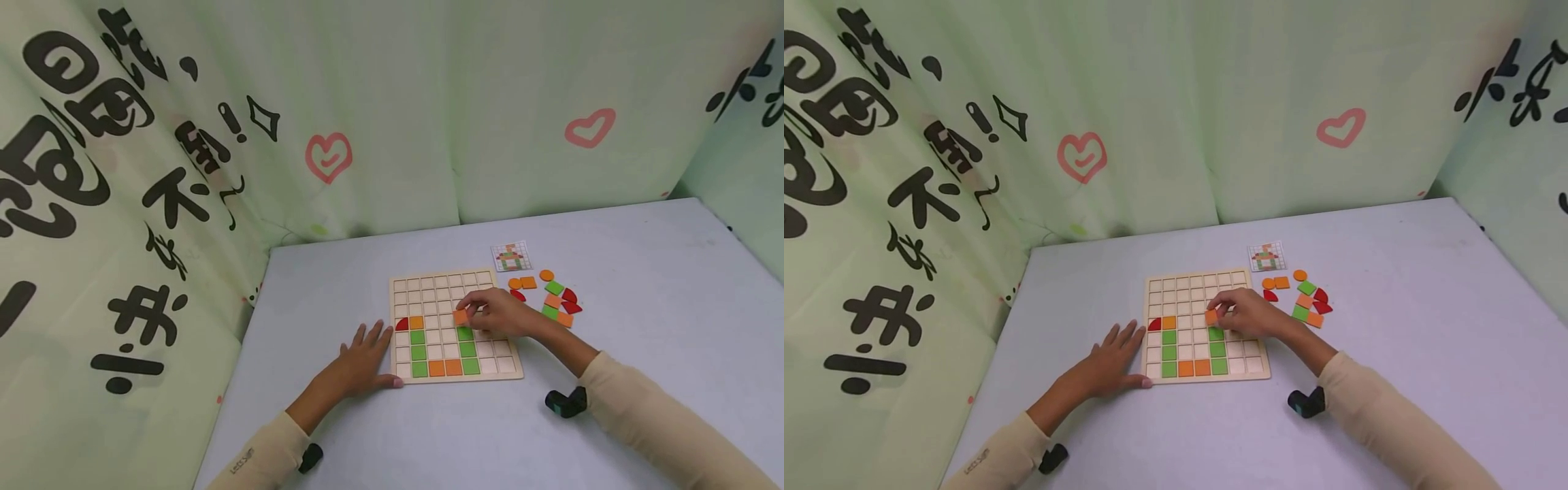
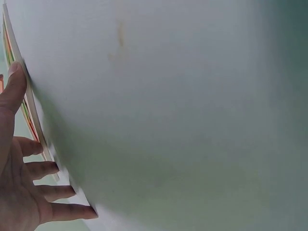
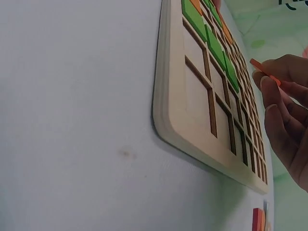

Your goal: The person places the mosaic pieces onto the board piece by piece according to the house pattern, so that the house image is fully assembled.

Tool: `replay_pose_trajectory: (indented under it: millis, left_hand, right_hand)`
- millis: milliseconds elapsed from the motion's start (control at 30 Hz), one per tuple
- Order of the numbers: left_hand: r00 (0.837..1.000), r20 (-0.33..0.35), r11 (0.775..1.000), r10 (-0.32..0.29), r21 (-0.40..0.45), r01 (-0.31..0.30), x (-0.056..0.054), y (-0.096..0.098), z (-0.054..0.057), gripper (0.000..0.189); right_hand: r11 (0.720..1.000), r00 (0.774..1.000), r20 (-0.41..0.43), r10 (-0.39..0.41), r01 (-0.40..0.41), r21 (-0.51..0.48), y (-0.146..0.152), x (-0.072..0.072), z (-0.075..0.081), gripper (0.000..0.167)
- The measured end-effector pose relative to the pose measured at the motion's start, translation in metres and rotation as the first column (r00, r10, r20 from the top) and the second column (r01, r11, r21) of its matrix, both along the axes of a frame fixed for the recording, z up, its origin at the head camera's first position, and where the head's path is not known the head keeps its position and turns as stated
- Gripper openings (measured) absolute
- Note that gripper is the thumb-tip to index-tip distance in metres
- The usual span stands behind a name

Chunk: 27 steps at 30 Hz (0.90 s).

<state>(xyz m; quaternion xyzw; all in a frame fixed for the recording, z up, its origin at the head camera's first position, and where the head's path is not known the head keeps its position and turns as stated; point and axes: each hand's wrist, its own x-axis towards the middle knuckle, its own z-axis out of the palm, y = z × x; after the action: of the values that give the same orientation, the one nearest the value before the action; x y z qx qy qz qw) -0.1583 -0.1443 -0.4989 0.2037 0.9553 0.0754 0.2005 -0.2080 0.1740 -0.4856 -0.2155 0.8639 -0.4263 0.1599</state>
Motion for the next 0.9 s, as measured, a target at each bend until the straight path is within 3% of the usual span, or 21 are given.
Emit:
replay_pose_trajectory:
  millis: [533,900]
  left_hand:
    - [1.0,0.009,1.0,0.006,-0.01,-0.006,0.0,0.0,0.0,0.106]
    - [1.0,0.008,1.0,-0.004,-0.022,0.004,-0.001,-0.001,0.0,0.105]
  right_hand:
    - [0.999,1.0,-0.012,-0.026,0.026,0.02,-0.036,-0.009,-0.011,0.022]
    - [0.998,1.0,-0.012,-0.027,0.028,0.062,-0.054,-0.008,-0.007,0.02]
